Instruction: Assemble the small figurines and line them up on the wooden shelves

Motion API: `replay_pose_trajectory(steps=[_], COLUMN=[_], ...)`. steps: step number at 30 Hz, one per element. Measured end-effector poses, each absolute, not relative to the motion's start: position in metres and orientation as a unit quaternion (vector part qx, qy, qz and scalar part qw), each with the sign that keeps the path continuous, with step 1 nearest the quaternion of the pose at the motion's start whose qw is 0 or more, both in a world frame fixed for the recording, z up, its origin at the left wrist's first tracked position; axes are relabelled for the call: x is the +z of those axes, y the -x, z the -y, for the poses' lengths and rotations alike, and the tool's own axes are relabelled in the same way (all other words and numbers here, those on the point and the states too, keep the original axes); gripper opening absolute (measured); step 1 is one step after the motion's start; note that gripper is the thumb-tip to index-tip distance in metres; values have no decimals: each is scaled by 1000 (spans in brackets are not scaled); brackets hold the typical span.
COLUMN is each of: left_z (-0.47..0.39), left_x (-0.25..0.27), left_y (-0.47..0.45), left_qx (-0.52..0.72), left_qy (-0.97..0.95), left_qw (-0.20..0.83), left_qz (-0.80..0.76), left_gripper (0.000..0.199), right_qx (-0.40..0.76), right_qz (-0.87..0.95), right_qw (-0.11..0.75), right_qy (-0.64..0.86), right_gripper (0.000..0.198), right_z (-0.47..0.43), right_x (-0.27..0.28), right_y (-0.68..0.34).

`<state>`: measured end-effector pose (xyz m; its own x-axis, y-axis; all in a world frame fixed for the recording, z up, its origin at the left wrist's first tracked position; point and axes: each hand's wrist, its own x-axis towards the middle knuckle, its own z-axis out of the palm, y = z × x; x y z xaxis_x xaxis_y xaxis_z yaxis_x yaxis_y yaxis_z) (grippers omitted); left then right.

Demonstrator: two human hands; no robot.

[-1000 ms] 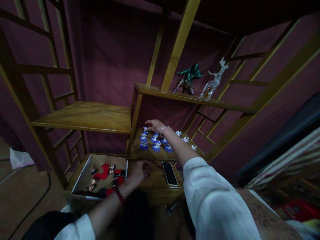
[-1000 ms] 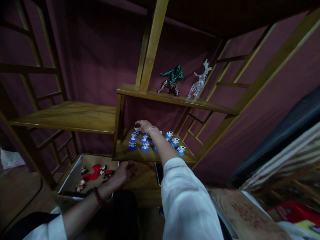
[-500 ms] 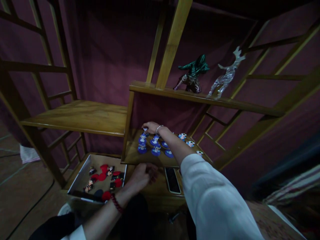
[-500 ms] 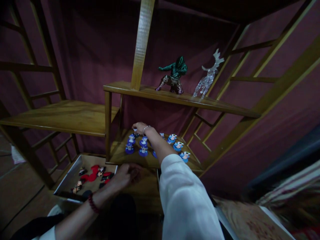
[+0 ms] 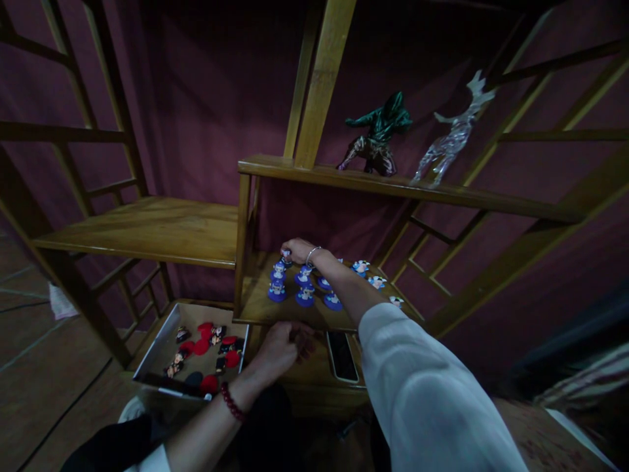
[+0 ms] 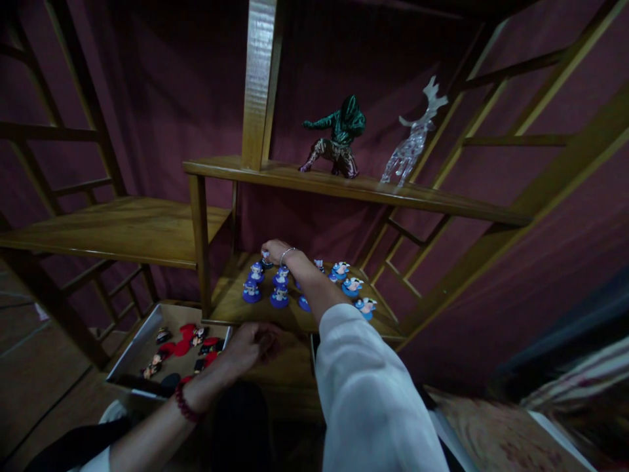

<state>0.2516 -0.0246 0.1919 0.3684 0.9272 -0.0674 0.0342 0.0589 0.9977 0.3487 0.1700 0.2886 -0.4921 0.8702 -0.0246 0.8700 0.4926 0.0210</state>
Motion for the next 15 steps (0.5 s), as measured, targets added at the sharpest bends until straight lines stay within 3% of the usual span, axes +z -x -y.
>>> replay_pose_trajectory(steps=[15], left_z=[23], left_x=[188], left_y=[-252], left_qx=[380], left_qy=[-572], left_qw=[603], left_qz=[-406], left_gripper=[28], right_qx=[29], right_qz=[-863], right_qw=[30], right_qy=[-504], right_gripper=[22], right_z=[-176], right_x=[285], right_y=[-358])
